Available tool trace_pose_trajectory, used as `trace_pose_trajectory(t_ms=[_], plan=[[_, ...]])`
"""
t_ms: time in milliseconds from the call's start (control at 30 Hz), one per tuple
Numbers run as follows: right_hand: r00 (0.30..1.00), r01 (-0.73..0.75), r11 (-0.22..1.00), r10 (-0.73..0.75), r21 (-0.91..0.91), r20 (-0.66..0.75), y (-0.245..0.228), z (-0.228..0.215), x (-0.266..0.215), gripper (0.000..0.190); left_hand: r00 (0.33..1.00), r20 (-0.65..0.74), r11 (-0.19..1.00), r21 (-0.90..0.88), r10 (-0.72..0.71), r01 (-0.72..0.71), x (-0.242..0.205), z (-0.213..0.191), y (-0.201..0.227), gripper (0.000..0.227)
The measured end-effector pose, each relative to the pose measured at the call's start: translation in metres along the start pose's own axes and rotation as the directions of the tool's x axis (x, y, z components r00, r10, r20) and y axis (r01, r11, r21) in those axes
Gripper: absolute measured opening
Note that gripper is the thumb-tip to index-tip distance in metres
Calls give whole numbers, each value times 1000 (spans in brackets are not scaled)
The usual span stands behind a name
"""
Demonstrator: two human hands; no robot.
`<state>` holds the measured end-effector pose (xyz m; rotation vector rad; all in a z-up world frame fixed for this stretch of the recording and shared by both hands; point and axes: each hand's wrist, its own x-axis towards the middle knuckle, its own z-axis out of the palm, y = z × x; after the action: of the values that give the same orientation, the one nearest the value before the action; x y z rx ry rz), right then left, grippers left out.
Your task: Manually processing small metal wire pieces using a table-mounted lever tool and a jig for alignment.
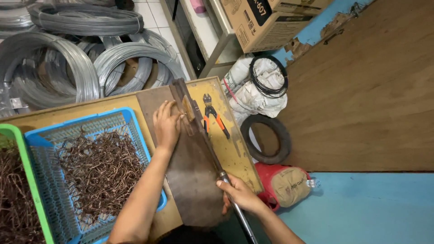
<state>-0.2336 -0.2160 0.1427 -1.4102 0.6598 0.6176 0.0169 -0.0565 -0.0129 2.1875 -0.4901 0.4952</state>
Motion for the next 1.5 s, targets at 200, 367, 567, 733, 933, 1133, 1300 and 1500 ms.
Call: trace_pose_trajectory(t_ms=[200,367,567,733,933,1133,1300,1500], plan=[[999,-39,999,40,18,-32,5,0,4,26,998,22,997,30,64,-65,11,-13,6,15],[999,-34,999,33,-42,-20,27,-9,22,28,998,53,999,42,20,-22,15,-12,10,12],[998,-55,995,54,-88,-15,18,-10,32,33,997,53,995,72,61,-65,19,-12,10,11],[994,-93,994,90,50,59,7,-13,48,70,996,76,994,97,43,-50,12,-1,0,14],[964,-242,968,247,-67,99,-15,0,70,105,993,31,976,185,113,-117,18,-15,11,11],[948,-320,946,319,-53,-18,-13,12,83,111,994,18,973,203,109,-110,17,-13,13,10],[926,-368,925,356,-92,-122,-31,27,69,122,993,-20,976,190,116,-110,17,-11,12,9],[920,-302,949,265,-93,-288,-15,20,82,90,994,-8,982,155,110,-107,19,-10,12,9]])
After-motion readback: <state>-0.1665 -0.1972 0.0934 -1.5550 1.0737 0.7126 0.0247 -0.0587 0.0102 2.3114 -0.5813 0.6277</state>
